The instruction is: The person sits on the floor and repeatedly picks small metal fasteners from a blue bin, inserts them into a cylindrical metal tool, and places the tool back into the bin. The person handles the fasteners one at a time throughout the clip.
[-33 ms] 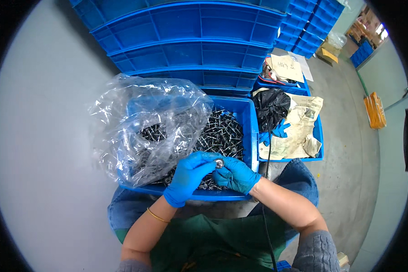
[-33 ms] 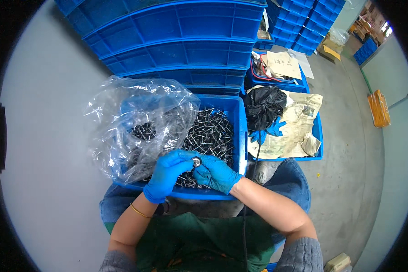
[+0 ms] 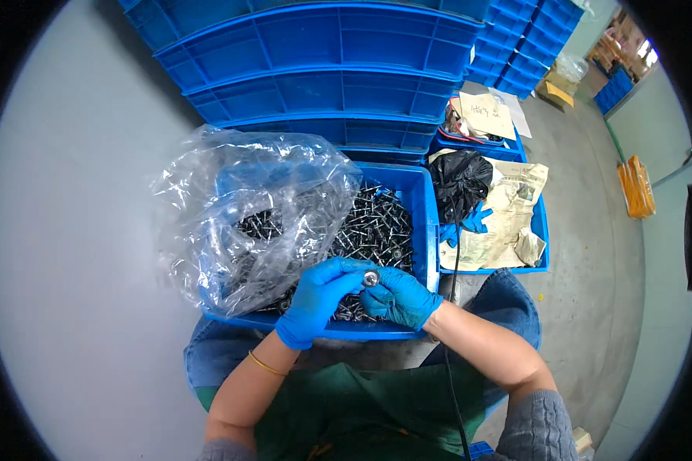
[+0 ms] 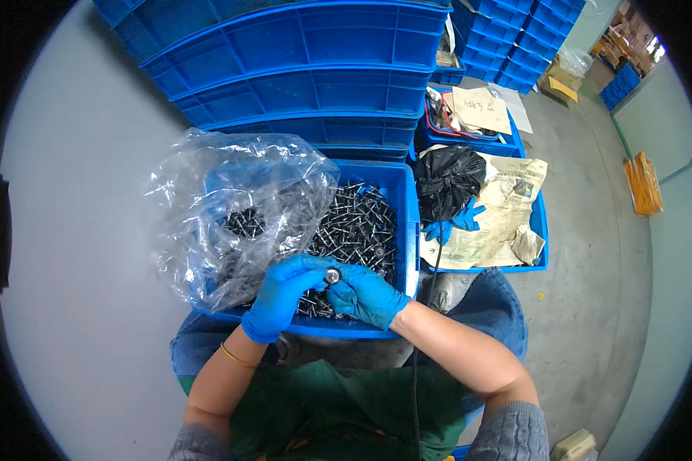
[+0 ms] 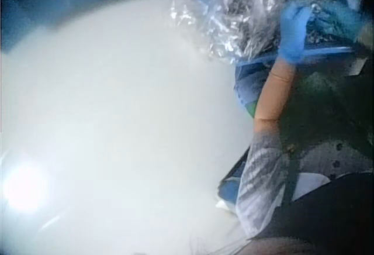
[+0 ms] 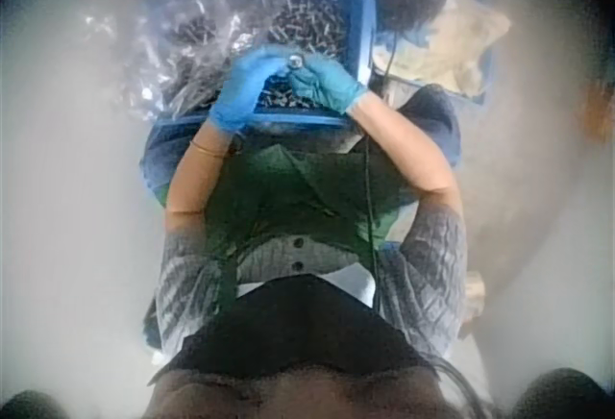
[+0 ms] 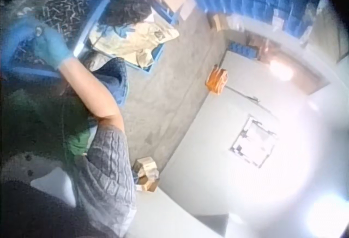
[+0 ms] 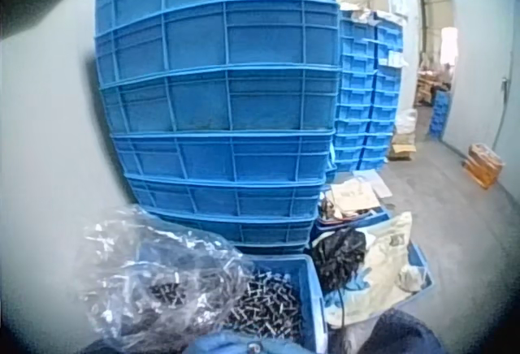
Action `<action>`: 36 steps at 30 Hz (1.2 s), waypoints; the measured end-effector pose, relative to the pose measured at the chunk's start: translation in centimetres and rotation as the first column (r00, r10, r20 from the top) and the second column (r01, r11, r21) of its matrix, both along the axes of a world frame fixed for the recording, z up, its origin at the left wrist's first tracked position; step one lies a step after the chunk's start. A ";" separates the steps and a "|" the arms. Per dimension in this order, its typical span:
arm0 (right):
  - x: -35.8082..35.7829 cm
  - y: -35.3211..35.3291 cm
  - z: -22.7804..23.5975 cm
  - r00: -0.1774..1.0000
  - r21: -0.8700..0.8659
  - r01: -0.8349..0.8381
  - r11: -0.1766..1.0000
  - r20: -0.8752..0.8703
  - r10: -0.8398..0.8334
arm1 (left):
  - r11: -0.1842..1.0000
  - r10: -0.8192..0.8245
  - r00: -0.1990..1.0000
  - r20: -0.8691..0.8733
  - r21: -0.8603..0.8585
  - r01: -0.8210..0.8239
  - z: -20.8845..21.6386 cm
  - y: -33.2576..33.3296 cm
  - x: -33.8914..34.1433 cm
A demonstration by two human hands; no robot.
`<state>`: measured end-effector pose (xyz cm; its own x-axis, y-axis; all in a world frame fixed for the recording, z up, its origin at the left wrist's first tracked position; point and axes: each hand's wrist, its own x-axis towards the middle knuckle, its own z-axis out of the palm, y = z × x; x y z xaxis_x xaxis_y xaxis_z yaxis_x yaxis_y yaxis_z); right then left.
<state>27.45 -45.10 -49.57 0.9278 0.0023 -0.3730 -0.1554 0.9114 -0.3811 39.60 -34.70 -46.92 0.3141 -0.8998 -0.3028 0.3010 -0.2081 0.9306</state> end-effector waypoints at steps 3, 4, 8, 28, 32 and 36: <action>-0.1 0.6 0.4 0.998 -0.023 -0.020 1.000 -0.058 0.019 | 0.995 0.034 0.996 0.087 0.090 -0.042 0.3 -0.1 -0.3; -0.2 0.7 -0.2 0.998 -0.009 -0.006 1.000 -0.069 0.005 | 0.997 0.037 0.995 0.091 0.068 -0.043 0.2 -0.1 -0.5; -0.4 0.5 -0.2 0.995 0.125 0.075 0.989 -0.071 -0.066 | 0.997 -0.014 0.948 0.318 -0.067 0.037 0.1 0.0 -0.6; 1.0 -2.9 -0.1 0.992 -0.806 -0.061 0.589 -0.114 -0.052 | 0.971 0.237 0.923 0.303 -0.104 -0.215 -0.8 0.5 -0.3; -0.2 -7.8 -3.0 0.951 -0.903 -0.292 -0.316 -0.241 -0.192 | 0.929 0.370 0.922 -0.117 0.059 -0.366 -0.2 1.3 0.6; -0.5 -6.2 -7.5 0.832 -0.264 -0.343 -0.901 -0.531 -0.161 | 0.962 0.238 0.882 -0.406 -0.025 -0.271 -1.6 1.9 0.8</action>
<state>26.92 -51.34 -57.07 0.9339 -0.3013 -0.1926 -0.2758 -0.9497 0.1484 40.39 -32.75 -48.47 0.4045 -0.8311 -0.3817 0.6800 -0.0058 0.7332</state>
